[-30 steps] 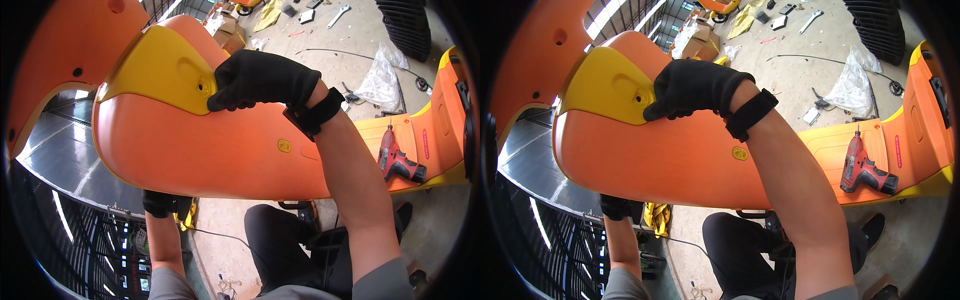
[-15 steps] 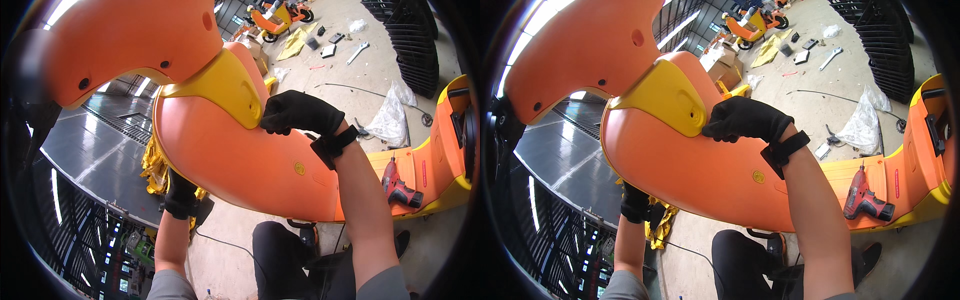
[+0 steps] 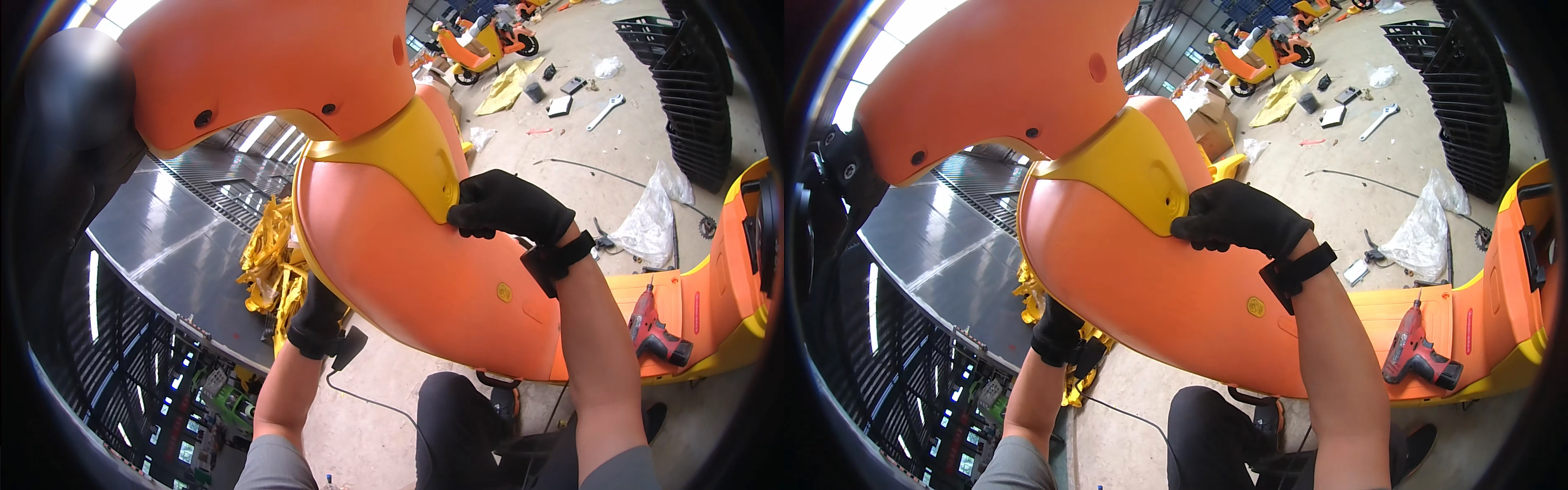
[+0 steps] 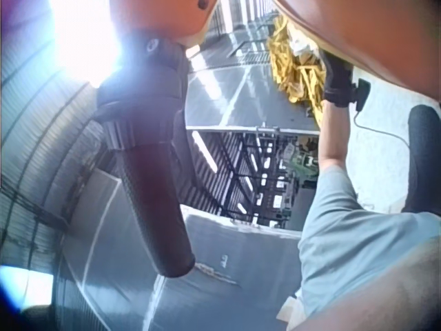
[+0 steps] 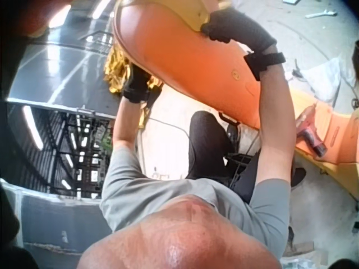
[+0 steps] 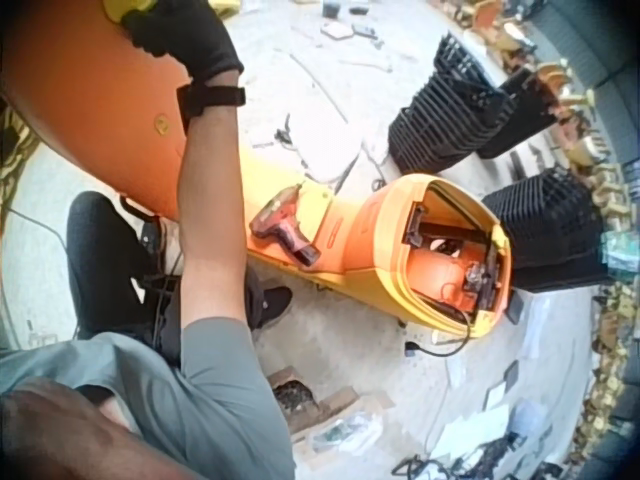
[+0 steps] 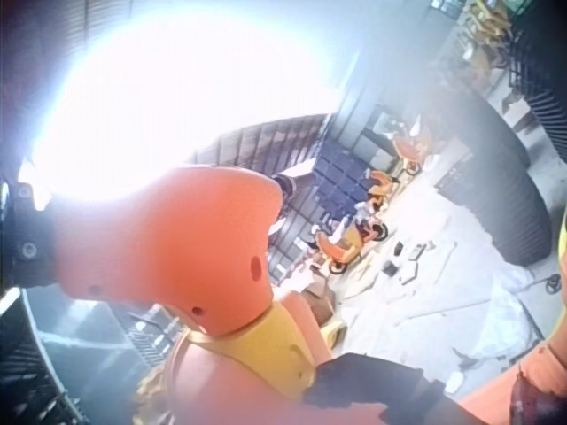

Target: The person attaches a yellow trim piece to the handlebar assembly of a scooter and then takes a small bag of fasteners out of a bin to prepare for further assembly.

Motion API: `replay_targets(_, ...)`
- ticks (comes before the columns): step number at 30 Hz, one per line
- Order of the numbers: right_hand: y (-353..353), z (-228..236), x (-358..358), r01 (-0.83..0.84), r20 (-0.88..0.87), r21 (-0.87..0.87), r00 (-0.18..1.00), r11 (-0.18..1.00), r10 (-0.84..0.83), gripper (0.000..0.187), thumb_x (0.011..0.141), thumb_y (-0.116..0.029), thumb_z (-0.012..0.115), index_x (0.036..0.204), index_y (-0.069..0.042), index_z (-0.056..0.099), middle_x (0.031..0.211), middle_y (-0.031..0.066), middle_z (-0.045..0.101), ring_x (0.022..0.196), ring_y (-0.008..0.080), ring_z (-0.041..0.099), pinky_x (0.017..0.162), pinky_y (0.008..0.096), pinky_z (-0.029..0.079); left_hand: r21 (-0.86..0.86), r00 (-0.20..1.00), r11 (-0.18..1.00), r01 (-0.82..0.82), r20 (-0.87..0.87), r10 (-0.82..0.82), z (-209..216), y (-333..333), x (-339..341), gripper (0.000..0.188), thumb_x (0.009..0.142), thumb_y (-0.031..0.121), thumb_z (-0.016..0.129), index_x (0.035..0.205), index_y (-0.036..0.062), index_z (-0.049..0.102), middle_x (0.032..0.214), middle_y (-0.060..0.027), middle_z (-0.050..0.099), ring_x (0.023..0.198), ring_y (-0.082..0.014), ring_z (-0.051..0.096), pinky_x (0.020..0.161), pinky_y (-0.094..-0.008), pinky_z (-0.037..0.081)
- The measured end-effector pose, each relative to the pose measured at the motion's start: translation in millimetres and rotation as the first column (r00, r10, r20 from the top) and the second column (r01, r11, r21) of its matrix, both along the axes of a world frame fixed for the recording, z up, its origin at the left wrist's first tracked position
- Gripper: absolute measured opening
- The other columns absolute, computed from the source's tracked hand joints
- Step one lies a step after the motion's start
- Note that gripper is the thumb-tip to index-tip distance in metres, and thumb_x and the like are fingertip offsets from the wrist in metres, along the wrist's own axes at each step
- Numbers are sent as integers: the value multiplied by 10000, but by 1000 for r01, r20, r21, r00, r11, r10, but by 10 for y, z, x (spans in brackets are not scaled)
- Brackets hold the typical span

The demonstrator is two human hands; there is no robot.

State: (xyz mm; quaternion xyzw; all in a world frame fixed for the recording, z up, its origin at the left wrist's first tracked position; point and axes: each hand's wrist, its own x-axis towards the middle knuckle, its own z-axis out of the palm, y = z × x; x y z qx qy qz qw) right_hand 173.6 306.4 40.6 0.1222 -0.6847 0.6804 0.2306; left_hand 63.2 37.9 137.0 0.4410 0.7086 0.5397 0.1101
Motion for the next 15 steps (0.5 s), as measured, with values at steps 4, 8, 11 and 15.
replay_targets(4, 11, -29, -12, -28, 4, -21, 1000, 999, 28, 292, 800, -294, 695, 702, -43, 582, 609, 16, 598, 523, 86, 545, 505, 226, 436, 3, 1000, 1000, -6, 4, 6, -18, 5, 57, 405, 945, 210, 544, 1301, 42, 447, 1271, -95, 523, 1087, -191, 547, 892, -340, 485)
replay_targets(8, 14, -95, 5, -84, 13, 20, 996, 996, 84, 248, 775, -259, 723, 724, -54, 594, 632, 9, 599, 568, 91, 567, 531, 228, 450, -24, 1000, 999, -24, 15, 25, 33, -79, 37, 370, 947, 183, 539, 1283, 45, 467, 1229, -76, 552, 1067, -181, 555, 872, -330, 490)
replay_targets(11, 62, -169, 10, -63, 60, 162, 997, 985, 54, 214, 767, -237, 729, 748, -61, 609, 653, 11, 606, 594, 98, 583, 559, 229, 471, -73, 985, 995, 71, -151, -81, 0, -163, 70, 336, 958, 194, 518, 1259, 46, 491, 1204, -57, 564, 1056, -161, 552, 866, -309, 482)
replay_targets(15, 277, -431, -71, -49, 191, 120, 981, 992, 25, 191, 779, -213, 722, 810, -53, 621, 702, 16, 623, 629, 99, 594, 604, 242, 501, 133, 983, 987, -95, 172, 71, -150, -165, 202, 279, 987, 227, 459, 1195, 52, 524, 1143, -30, 571, 1065, -122, 535, 898, -258, 450)
